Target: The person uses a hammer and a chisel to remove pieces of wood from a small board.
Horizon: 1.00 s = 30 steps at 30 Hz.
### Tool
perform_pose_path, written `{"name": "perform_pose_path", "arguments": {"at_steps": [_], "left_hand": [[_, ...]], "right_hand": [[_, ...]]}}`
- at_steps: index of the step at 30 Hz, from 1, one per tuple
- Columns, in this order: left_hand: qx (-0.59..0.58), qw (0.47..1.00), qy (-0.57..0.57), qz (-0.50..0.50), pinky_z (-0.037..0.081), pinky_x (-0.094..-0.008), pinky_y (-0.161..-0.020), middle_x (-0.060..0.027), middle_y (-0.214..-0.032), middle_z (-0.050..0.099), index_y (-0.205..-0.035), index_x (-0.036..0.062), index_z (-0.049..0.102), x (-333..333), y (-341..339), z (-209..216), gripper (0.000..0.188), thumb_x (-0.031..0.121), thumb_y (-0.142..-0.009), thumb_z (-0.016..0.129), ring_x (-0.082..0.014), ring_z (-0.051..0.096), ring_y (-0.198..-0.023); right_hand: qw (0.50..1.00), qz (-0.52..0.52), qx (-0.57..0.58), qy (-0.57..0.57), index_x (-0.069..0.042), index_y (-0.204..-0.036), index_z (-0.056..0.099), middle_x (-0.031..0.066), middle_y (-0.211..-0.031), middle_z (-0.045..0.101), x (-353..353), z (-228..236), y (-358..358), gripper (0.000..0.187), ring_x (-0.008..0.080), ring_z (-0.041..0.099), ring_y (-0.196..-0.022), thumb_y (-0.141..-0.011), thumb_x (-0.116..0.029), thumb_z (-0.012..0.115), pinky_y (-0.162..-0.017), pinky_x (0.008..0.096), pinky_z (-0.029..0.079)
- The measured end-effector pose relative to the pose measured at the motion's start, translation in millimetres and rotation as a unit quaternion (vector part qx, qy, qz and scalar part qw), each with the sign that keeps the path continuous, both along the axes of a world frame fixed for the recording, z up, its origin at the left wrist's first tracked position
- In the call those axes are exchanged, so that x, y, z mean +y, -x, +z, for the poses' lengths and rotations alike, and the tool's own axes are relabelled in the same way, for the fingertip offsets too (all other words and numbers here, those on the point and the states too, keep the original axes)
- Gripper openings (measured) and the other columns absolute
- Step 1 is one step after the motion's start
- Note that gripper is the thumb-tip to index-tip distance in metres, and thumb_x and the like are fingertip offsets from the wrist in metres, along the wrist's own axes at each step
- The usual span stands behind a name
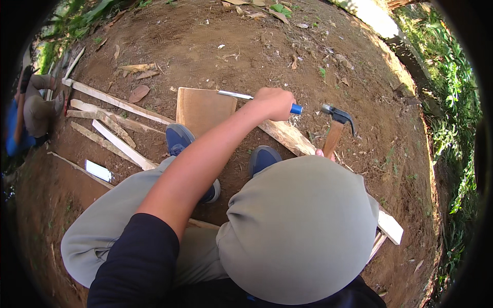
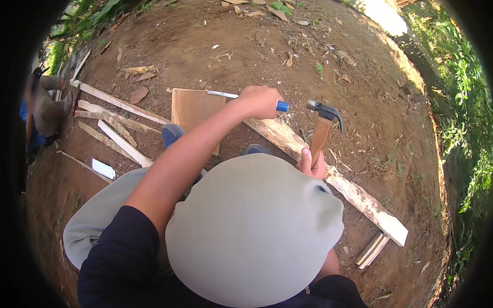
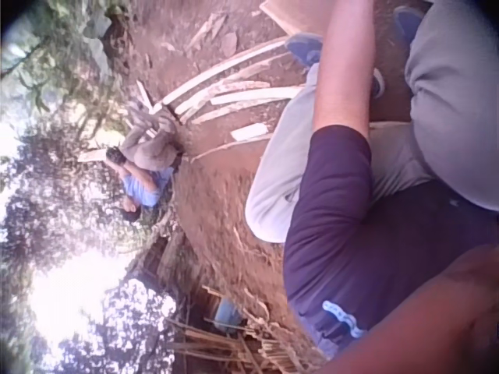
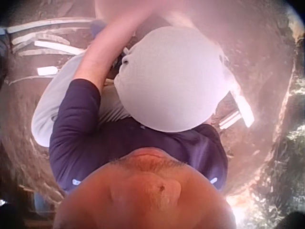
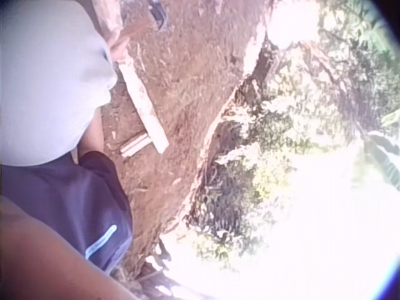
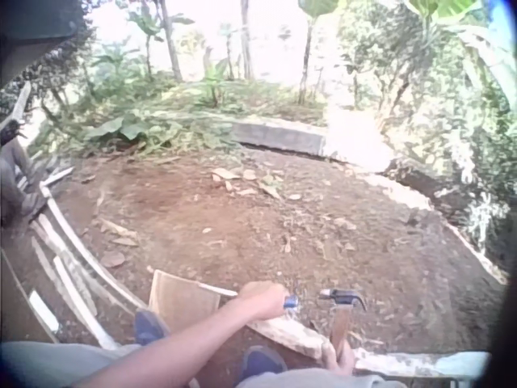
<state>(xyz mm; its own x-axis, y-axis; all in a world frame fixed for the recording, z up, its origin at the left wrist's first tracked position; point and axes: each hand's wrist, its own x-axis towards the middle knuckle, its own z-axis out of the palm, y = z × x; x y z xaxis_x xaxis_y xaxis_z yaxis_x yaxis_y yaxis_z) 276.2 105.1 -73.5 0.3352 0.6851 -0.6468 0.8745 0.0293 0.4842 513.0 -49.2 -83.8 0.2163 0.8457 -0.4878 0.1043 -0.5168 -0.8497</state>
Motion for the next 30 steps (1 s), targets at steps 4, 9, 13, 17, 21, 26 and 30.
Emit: {"name": "perform_pose_path", "arguments": {"at_steps": [4, 9, 13, 17, 21, 26, 30], "left_hand": [[-0.005, 1.000, -0.004, -0.003, 0.057, -0.0474, -0.083, -0.0125, -0.097, 0.076, -0.099, 0.0200, 0.077, 0.3, -0.2, 4.6, 0.023, 0.018, -0.078, 0.067, -0.0352, 0.073, -0.095], [-0.021, 1.000, 0.003, 0.000, 0.056, -0.0483, -0.082, -0.0120, -0.094, 0.076, -0.094, 0.0178, 0.076, 6.2, 1.9, 10.4, 0.019, 0.019, -0.077, 0.068, -0.0363, 0.072, -0.091], [-0.032, 0.999, -0.009, 0.007, 0.055, -0.0492, -0.082, -0.0129, -0.092, 0.075, -0.087, 0.0155, 0.074, 6.8, 6.7, 9.8, 0.013, 0.022, -0.076, 0.069, -0.0368, 0.072, -0.092], [-0.026, 0.999, -0.005, 0.017, 0.055, -0.0496, -0.081, -0.0132, -0.091, 0.075, -0.087, 0.0166, 0.075, 6.6, 4.0, 12.7, 0.014, 0.021, -0.076, 0.069, -0.0374, 0.072, -0.091], [-0.028, 0.999, -0.009, 0.016, 0.056, -0.0497, -0.080, -0.0145, -0.091, 0.075, -0.087, 0.0161, 0.074, 8.8, 5.0, 13.6, 0.013, 0.020, -0.076, 0.068, -0.0379, 0.072, -0.090], [-0.019, 1.000, -0.003, 0.011, 0.056, -0.0499, -0.079, -0.0140, -0.088, 0.075, -0.087, 0.0153, 0.075, 6.3, 5.9, 12.7, 0.014, 0.018, -0.075, 0.068, -0.0377, 0.072, -0.089], [-0.032, 0.999, -0.015, 0.014, 0.056, -0.0495, -0.078, -0.0138, -0.088, 0.075, -0.087, 0.0152, 0.075, 6.3, 6.6, 7.1, 0.014, 0.018, -0.075, 0.068, -0.0369, 0.073, -0.089]], "right_hand": [[0.997, -0.044, 0.040, 0.049, -0.008, -0.100, 0.055, -0.0050, -0.062, 0.044, 3.2, 8.4, -1.2, 0.027, 0.0041, 0.037, -0.051, -0.103, -0.032, 0.068, -0.045, 0.0252, 0.026], [0.996, -0.026, 0.031, 0.080, -0.009, -0.100, 0.054, -0.0064, -0.062, 0.040, 23.9, 41.4, -5.1, 0.024, 0.0035, 0.034, -0.050, -0.104, -0.029, 0.066, -0.044, 0.0250, 0.025], [0.998, -0.044, 0.002, 0.047, -0.009, -0.103, 0.052, -0.0068, -0.062, 0.038, 22.5, 62.7, 2.5, 0.021, 0.0031, 0.034, -0.049, -0.104, -0.026, 0.065, -0.044, 0.0246, 0.025], [0.998, -0.020, -0.006, 0.067, -0.008, -0.101, 0.051, -0.0059, -0.062, 0.042, 11.2, 48.2, 14.1, 0.024, 0.0049, 0.036, -0.049, -0.104, -0.028, 0.065, -0.043, 0.0267, 0.028], [0.999, 0.011, 0.038, 0.030, -0.009, -0.093, 0.052, -0.0047, -0.063, 0.046, -10.8, -1.7, 3.6, 0.027, 0.0047, 0.039, -0.053, -0.105, -0.030, 0.064, -0.047, 0.0272, 0.031], [0.996, 0.066, 0.045, 0.043, -0.007, -0.100, 0.059, -0.0049, -0.067, 0.048, -15.1, 3.5, 10.9, 0.025, 0.0046, 0.043, -0.058, -0.104, -0.031, 0.064, -0.051, 0.0264, 0.034], [0.996, 0.003, -0.080, 0.051, -0.007, -0.101, 0.061, -0.0044, -0.066, 0.049, -26.8, -10.1, 16.1, 0.027, 0.0051, 0.044, -0.056, -0.102, -0.033, 0.068, -0.050, 0.0270, 0.034]]}}
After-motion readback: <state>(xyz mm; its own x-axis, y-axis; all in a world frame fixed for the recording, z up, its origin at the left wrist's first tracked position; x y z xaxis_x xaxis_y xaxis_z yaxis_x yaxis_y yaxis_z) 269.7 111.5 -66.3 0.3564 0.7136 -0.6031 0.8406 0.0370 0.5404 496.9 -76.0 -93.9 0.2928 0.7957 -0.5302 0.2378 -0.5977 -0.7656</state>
